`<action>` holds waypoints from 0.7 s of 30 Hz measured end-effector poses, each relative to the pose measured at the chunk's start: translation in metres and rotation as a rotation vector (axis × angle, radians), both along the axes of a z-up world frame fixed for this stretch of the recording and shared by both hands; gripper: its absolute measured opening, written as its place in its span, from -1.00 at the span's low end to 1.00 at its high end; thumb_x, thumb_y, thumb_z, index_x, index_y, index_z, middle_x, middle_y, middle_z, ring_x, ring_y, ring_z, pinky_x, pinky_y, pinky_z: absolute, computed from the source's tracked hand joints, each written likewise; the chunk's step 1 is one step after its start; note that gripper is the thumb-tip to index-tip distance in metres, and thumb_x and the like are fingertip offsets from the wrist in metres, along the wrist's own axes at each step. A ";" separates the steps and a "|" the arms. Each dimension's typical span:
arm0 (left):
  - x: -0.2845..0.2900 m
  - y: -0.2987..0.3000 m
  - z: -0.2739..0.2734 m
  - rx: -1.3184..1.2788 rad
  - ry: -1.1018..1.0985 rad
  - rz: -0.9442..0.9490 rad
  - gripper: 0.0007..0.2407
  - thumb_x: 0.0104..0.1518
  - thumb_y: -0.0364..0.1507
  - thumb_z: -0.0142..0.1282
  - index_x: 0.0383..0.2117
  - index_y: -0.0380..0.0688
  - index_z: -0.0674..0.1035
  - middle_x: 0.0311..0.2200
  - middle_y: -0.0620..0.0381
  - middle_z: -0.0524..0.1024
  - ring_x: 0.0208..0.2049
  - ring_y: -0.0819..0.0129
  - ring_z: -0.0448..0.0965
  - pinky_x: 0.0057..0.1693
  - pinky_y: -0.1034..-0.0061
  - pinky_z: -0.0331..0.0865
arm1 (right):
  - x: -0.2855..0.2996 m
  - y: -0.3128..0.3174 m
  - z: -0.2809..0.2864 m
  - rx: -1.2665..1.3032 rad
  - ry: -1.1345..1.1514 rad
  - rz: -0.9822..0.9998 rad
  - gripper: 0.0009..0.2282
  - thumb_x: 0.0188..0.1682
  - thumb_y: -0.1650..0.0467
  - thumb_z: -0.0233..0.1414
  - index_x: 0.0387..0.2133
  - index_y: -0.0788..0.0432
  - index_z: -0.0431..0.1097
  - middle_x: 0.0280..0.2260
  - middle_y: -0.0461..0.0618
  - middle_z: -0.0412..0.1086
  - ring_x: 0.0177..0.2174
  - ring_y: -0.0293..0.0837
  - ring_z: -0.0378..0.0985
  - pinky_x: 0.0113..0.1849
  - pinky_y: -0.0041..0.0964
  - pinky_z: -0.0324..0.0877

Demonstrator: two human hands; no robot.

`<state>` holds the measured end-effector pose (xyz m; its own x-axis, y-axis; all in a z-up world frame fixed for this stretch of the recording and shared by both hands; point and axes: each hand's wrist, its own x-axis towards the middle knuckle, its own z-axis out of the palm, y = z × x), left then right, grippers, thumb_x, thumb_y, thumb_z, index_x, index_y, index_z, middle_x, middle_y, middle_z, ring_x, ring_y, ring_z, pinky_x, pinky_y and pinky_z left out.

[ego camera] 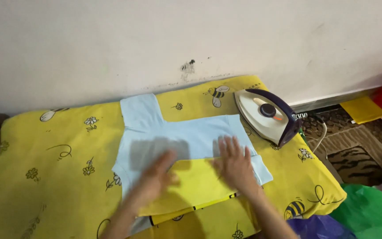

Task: The person irons a light blue t-shirt with a yellow graphic on a yellow patterned ironing board. They smooth the fabric, iron both sides of the shirt, and then fold it neatly.

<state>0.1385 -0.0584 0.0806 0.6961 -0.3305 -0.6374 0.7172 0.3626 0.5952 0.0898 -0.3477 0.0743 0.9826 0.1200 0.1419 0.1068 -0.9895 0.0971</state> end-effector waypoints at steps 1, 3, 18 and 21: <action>0.038 0.029 -0.032 0.501 -0.777 -0.085 -0.58 0.13 -0.22 0.16 0.08 -0.14 0.49 0.05 -0.10 0.53 -0.10 -0.05 0.39 0.10 0.10 0.29 | 0.016 -0.010 0.011 0.046 -0.042 -0.002 -0.41 0.03 0.07 -0.10 0.29 0.10 0.14 0.29 0.10 0.11 0.30 0.16 0.05 0.08 0.34 0.23; 0.089 0.072 -0.041 1.006 -1.573 -0.172 -0.48 0.21 -0.22 0.12 0.16 -0.42 0.42 0.09 -0.45 0.44 0.18 -0.42 0.37 0.31 -0.15 0.19 | 0.054 -0.025 0.023 0.097 -0.102 -0.005 -0.45 -0.02 0.22 0.11 0.24 0.15 0.25 0.20 0.18 0.29 0.25 0.18 0.24 0.06 0.20 0.38; 0.078 0.087 0.016 0.744 -0.833 0.096 -0.67 -0.11 -0.33 0.50 -0.33 -0.32 0.67 -0.48 0.06 0.54 -0.44 0.30 0.52 -0.28 0.38 0.37 | 0.112 -0.070 0.030 0.076 -0.276 0.025 -0.71 -0.30 0.35 0.12 -0.26 -0.19 0.57 -0.28 -0.20 0.47 -0.06 -0.08 0.51 0.01 -0.07 0.33; 0.026 0.096 0.037 0.962 -0.992 -0.109 -0.60 -0.18 -0.14 0.53 -0.65 -0.26 0.60 -0.74 0.05 0.39 -0.66 0.28 0.39 -0.46 0.37 0.21 | 0.074 -0.091 0.015 0.198 -0.376 0.141 -0.64 -0.28 0.41 0.17 -0.14 -0.08 0.55 -0.22 -0.09 0.58 0.01 -0.07 0.55 0.18 0.01 0.24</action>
<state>0.1645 0.0374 0.1177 0.9868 -0.1291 0.0980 -0.1506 -0.5068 0.8488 0.1636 -0.4392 0.0895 0.8342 0.1837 0.5200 0.2356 -0.9712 -0.0348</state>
